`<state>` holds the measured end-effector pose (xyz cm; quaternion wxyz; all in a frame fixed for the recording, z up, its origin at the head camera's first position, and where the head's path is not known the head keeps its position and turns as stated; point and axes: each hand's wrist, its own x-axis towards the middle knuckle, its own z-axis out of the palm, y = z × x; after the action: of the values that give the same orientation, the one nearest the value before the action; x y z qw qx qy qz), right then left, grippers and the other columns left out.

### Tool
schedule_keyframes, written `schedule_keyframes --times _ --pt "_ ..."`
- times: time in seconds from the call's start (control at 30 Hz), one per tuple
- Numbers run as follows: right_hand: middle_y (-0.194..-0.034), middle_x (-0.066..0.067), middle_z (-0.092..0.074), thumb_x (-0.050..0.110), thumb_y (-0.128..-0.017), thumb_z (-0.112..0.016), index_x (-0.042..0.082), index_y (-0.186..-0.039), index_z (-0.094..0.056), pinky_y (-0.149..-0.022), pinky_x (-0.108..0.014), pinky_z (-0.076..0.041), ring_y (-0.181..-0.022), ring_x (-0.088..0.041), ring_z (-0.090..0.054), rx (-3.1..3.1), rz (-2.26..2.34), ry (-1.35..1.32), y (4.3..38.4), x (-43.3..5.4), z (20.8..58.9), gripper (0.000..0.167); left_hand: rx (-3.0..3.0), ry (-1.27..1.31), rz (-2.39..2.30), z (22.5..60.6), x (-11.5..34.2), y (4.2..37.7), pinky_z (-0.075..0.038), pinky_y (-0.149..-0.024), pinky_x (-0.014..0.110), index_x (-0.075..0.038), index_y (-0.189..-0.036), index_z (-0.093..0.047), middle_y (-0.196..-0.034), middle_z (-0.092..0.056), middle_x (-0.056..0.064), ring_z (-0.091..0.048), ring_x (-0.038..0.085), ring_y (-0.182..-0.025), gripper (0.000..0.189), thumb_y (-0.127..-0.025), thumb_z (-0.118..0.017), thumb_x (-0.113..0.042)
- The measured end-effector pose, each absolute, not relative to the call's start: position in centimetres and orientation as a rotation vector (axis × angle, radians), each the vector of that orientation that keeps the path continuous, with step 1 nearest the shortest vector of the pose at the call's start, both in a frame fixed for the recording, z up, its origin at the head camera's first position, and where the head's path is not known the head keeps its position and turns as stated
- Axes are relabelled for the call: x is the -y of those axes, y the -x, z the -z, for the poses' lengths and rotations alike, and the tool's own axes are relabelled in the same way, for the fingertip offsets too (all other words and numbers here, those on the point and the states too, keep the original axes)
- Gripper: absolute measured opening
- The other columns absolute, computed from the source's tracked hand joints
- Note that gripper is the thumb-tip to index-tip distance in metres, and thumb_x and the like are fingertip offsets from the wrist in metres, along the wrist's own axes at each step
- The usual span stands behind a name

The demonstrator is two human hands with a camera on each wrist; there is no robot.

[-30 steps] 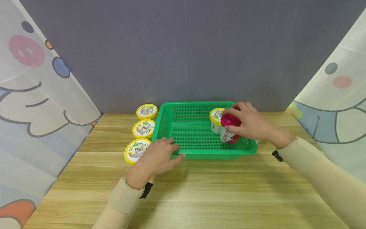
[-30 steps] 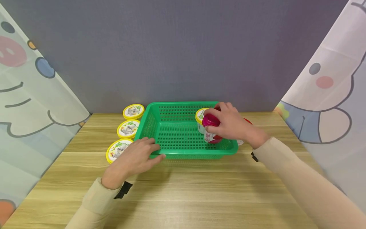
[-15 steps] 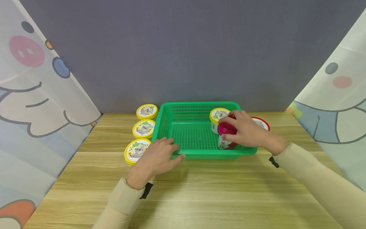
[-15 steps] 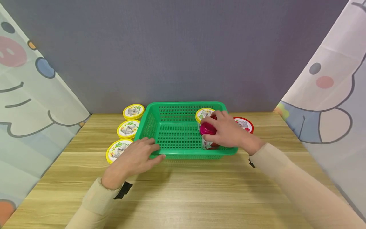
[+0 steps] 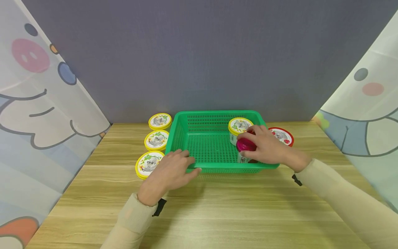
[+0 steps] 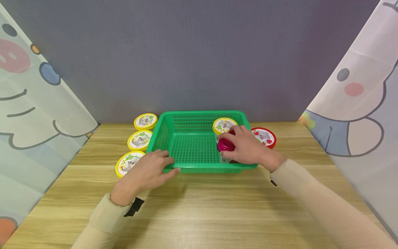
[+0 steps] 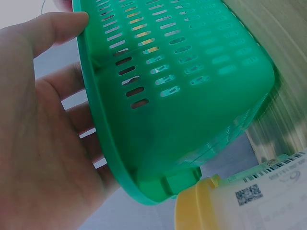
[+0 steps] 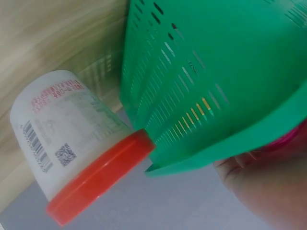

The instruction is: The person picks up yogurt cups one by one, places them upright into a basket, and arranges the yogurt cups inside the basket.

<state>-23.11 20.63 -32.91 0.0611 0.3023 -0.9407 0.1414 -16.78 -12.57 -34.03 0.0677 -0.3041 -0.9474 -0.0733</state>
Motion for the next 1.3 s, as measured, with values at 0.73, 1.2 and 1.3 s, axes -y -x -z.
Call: schedule_keyframes --times 0.73,1.2,1.3 --pt "-0.131 -0.019 -0.053 0.042 -0.091 -0.069 0.023 -0.128 -0.066 -0.087 -0.054 -0.047 -0.12 -0.037 -0.045 2.867 -0.359 -0.91 22.75 -20.35 33.27 0.041 2.837 0.929 0.21 34.18 12.58 16.91 -0.039 -0.071 0.034 -0.015 -0.081 -0.065 -0.074 -0.043 -0.004 -0.04 0.018 -0.071 0.03 -0.096 -0.062 -0.041" --pt "-0.13 -0.02 -0.052 0.04 -0.09 -0.069 0.021 -0.129 -0.066 -0.089 -0.053 -0.045 -0.118 -0.038 -0.045 2.867 -0.323 -0.88 22.88 -20.39 33.48 0.043 2.841 0.913 0.222 34.23 12.61 16.89 -0.038 -0.07 0.033 -0.016 -0.082 -0.067 -0.073 -0.043 -0.005 -0.04 0.017 -0.07 0.03 -0.096 -0.061 -0.042" --pt "-0.13 -0.02 -0.052 0.04 -0.091 -0.068 0.022 -0.13 -0.066 -0.089 -0.053 -0.045 -0.119 -0.038 -0.045 2.864 -0.325 -0.88 22.83 -20.33 33.47 0.043 2.845 0.915 0.221 34.21 12.58 16.89 -0.038 -0.07 0.033 -0.016 -0.082 -0.067 -0.074 -0.043 -0.004 -0.04 0.017 -0.07 0.03 -0.096 -0.061 -0.041"
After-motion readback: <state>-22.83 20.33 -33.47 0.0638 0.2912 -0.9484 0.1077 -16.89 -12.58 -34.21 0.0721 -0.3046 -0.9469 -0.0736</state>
